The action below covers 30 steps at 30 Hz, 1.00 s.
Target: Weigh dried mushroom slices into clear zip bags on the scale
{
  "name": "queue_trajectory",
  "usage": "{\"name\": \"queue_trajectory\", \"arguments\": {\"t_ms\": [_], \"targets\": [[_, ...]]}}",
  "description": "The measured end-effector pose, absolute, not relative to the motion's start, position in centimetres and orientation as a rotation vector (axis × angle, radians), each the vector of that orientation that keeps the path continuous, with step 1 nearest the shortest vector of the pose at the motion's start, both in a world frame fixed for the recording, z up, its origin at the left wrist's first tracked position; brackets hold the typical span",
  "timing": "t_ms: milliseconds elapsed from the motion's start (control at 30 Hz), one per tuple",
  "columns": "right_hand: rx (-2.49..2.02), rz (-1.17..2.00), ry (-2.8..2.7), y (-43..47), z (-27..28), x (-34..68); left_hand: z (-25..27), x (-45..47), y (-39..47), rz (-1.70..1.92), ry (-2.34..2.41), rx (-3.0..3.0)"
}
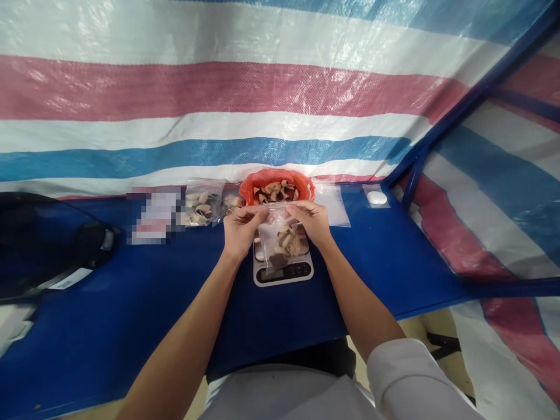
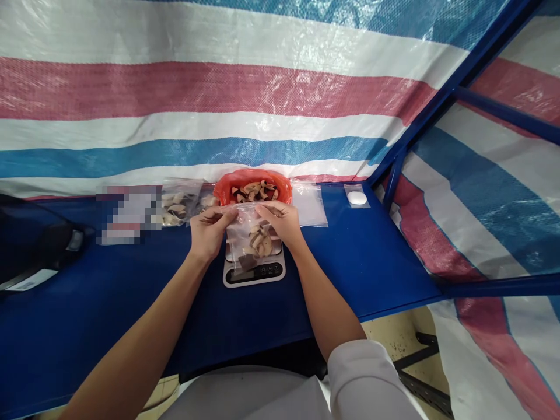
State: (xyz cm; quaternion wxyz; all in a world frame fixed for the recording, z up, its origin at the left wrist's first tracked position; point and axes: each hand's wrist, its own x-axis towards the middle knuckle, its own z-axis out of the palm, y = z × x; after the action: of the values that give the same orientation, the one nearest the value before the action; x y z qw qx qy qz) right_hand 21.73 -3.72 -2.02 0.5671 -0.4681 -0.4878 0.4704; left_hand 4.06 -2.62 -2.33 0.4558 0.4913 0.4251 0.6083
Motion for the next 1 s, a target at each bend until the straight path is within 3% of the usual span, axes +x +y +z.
{"name": "queue_trajectory", "arguments": {"t_ms": [1000], "targets": [[-1.089, 1.083, -1.200, -3.88, -1.92, 21.43, -1.97, 4.26, -2.99, 1.402, 1.105, 1.319]]}}
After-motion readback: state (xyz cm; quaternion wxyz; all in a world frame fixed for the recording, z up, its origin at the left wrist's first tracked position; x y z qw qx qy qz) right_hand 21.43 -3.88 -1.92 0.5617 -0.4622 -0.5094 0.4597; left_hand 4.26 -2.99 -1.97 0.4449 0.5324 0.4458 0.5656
